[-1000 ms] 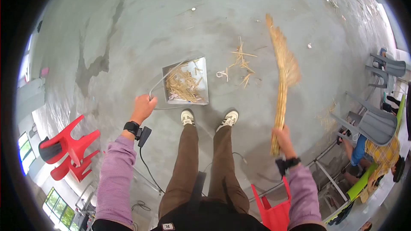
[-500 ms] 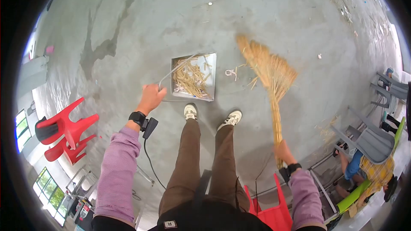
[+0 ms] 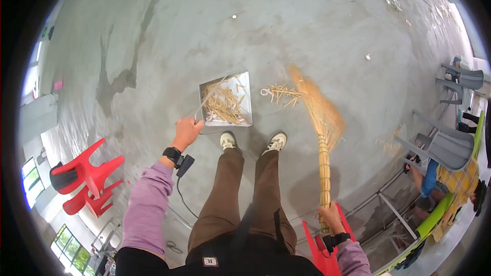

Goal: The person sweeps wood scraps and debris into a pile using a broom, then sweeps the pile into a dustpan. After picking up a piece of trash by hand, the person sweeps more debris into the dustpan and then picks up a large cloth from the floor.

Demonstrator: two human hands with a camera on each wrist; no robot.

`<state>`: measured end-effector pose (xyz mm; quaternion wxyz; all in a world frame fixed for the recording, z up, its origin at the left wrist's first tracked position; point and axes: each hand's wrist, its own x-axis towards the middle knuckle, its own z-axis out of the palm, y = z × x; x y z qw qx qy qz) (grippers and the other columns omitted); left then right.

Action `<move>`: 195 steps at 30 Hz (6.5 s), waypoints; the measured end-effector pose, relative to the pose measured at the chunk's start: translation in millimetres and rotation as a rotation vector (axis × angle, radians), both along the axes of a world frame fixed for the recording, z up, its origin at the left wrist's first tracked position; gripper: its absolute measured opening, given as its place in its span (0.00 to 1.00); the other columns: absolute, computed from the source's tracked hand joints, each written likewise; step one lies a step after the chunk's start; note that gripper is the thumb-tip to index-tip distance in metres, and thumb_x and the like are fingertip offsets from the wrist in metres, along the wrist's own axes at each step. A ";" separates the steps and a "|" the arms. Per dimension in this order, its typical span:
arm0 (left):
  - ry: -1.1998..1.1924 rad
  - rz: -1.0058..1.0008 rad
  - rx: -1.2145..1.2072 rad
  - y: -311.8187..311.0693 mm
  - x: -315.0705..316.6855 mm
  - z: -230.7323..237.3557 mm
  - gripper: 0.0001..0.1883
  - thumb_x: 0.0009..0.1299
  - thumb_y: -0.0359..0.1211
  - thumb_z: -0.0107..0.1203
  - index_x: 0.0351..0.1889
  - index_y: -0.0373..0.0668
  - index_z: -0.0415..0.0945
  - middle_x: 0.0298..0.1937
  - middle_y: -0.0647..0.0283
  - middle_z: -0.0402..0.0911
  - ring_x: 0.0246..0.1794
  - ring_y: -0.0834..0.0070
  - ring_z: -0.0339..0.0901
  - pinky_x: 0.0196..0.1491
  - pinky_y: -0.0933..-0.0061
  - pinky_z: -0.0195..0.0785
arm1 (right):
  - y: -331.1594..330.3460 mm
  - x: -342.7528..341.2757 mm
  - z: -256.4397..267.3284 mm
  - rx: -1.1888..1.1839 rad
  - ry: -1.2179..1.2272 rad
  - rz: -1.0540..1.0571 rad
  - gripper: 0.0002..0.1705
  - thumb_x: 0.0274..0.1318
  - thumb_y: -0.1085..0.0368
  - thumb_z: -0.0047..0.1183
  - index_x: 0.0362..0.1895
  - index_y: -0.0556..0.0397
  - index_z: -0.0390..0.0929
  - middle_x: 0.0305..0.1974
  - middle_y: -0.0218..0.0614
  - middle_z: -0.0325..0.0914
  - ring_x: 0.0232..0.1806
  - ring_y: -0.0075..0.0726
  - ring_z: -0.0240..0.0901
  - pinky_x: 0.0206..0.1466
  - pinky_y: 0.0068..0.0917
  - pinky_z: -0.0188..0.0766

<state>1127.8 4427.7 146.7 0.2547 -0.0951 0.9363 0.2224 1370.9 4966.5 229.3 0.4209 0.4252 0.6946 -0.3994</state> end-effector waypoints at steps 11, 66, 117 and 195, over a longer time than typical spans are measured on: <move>0.013 0.026 -0.034 2.2 -12.2 12.6 0.20 0.61 0.44 0.47 0.20 0.37 0.76 0.20 0.48 0.76 0.24 0.48 0.73 0.37 0.52 0.62 | -114.7 18.7 14.1 0.077 -0.143 -0.057 0.16 0.42 0.68 0.50 0.34 0.64 0.62 0.23 0.44 0.71 0.19 0.38 0.74 0.22 0.33 0.72; -0.131 0.316 0.198 -68.1 13.0 23.3 0.22 0.60 0.46 0.47 0.17 0.34 0.72 0.17 0.50 0.73 0.20 0.54 0.72 0.28 0.58 0.63 | -103.6 17.8 81.8 0.057 -0.154 0.375 0.22 0.40 0.60 0.59 0.36 0.60 0.67 0.27 0.45 0.74 0.26 0.39 0.75 0.29 0.35 0.71; -0.076 1.095 0.012 -93.1 289.2 54.0 0.17 0.60 0.38 0.51 0.18 0.32 0.71 0.19 0.58 0.74 0.19 0.72 0.71 0.25 0.70 0.63 | -231.8 -646.9 4.2 -0.944 -0.559 -0.446 0.21 0.56 0.58 0.48 0.41 0.65 0.62 0.28 0.34 0.64 0.21 0.21 0.63 0.17 0.15 0.61; -0.324 0.724 -0.150 -69.8 -320.3 99.9 0.15 0.67 0.38 0.42 0.45 0.43 0.74 0.38 0.46 0.78 0.40 0.49 0.74 0.42 0.50 0.66 | -302.4 -1192.6 66.1 -0.872 0.154 -0.020 0.15 0.55 0.53 0.48 0.35 0.51 0.66 0.25 0.35 0.70 0.21 0.30 0.69 0.20 0.24 0.66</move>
